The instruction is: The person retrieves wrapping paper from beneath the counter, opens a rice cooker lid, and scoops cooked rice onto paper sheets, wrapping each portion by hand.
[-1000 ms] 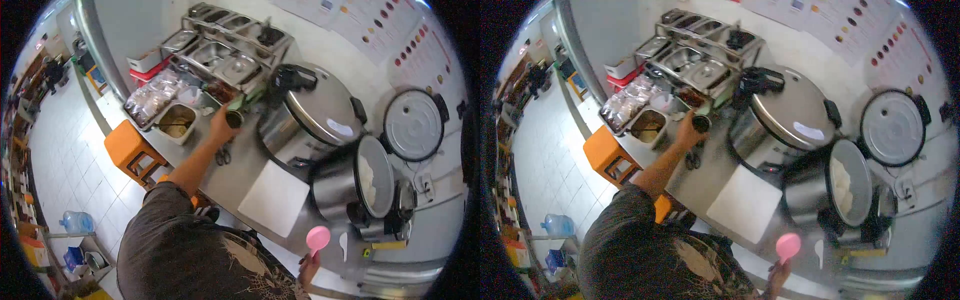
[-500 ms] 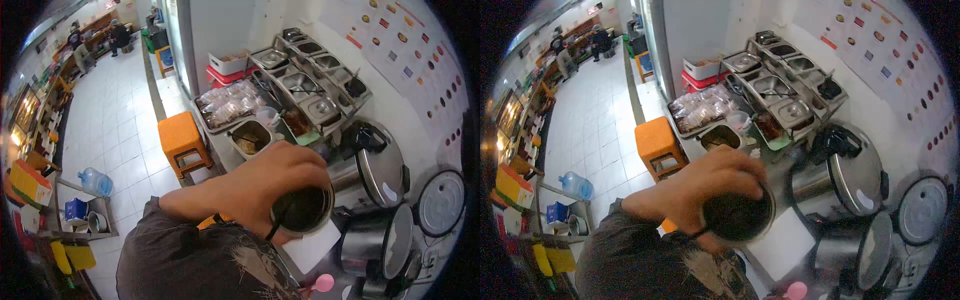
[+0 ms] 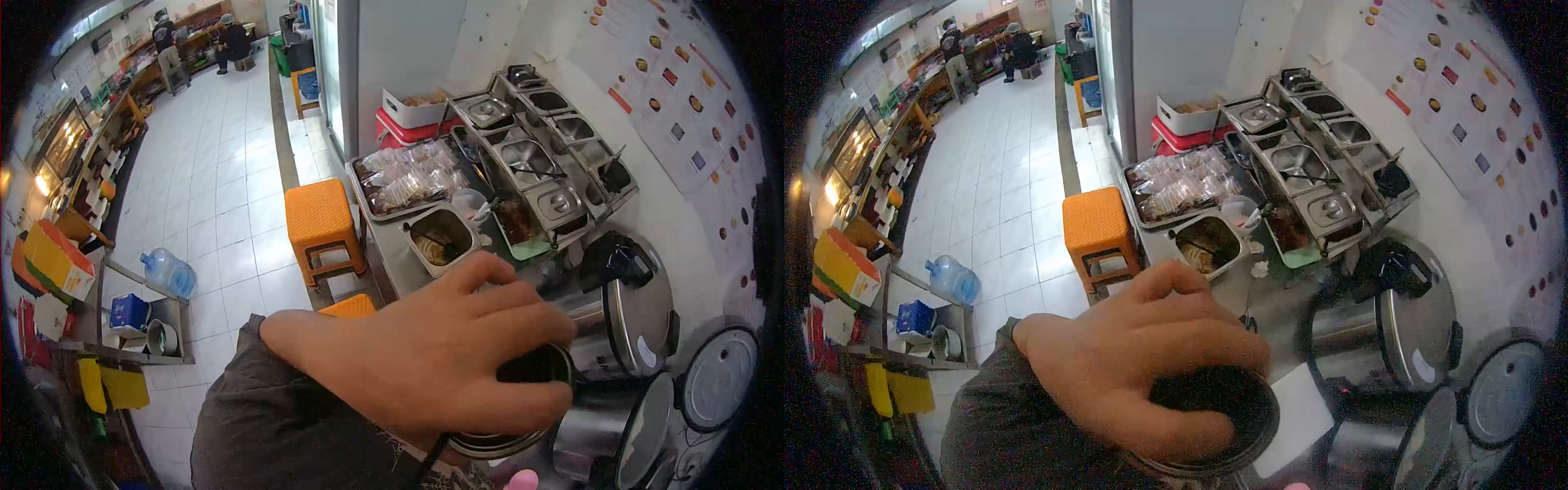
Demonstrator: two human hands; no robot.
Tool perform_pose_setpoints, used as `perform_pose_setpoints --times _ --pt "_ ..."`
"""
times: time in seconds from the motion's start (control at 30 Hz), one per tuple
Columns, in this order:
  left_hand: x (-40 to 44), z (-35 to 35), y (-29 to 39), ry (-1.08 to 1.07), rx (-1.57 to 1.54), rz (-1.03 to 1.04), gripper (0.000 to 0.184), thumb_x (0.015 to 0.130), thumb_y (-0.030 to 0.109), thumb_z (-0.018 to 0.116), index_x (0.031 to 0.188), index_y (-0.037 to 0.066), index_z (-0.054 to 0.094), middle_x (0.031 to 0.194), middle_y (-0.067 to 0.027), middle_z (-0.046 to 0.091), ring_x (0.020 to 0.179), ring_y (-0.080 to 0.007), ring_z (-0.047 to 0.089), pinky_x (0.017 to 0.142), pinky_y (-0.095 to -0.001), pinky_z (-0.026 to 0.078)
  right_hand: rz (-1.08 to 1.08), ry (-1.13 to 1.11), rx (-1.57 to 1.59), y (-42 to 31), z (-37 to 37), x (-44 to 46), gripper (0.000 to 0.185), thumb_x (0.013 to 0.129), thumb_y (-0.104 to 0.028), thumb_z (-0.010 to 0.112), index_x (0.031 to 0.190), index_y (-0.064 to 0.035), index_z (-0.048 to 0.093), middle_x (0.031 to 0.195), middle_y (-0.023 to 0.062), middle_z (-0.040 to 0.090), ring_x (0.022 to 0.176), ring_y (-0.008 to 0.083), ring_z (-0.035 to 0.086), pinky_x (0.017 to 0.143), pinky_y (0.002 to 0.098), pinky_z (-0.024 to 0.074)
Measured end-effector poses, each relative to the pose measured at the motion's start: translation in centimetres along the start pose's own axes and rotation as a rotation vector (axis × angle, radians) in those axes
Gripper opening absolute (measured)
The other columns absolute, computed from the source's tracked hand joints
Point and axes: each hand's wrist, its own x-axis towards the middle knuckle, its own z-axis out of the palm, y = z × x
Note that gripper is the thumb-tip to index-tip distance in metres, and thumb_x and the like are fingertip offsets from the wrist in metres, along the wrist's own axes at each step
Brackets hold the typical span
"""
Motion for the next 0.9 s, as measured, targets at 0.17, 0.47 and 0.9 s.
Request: perform_pose_setpoints --times 0.17,0.47,0.9 --pt "0.1 1.4 0.5 0.199 0.005 0.019 0.022 0.078 0.017 0.064 0.099 0.014 0.059 0.109 -0.0165 0.059 0.089 -0.0281 0.06 0.08 -0.0426 0.045 0.02 -0.032 0.029 -0.4 0.3 0.0 0.057 0.095 -0.034 0.061 0.146 -0.0158 0.043 0.107 0.009 0.05 0.08 0.0228 0.045 0.064 0.0418 0.041" --pt "-0.3 3.3 -0.5 0.372 0.395 0.203 0.04 0.065 0.016 0.076 0.1 0.028 0.061 0.114 -0.0085 0.065 0.093 -0.0276 0.061 0.086 -0.0448 0.043 0.043 -0.082 0.103 -0.3 0.6 0.1 0.059 0.096 -0.036 0.06 0.148 -0.0164 0.041 0.117 0.009 0.047 0.092 0.0248 0.044 0.071 0.0447 0.0421" --pt "-0.9 -0.3 1.0 0.126 -0.005 -0.025 0.027 0.078 0.015 0.064 0.104 0.015 0.058 0.11 -0.017 0.058 0.089 -0.0277 0.059 0.075 -0.0419 0.043 0.094 -0.186 0.262 -1.3 0.5 -0.1 0.061 0.097 -0.04 0.058 0.15 -0.0172 0.038 0.13 0.009 0.043 0.108 0.0277 0.042 0.082 0.0488 0.0437"
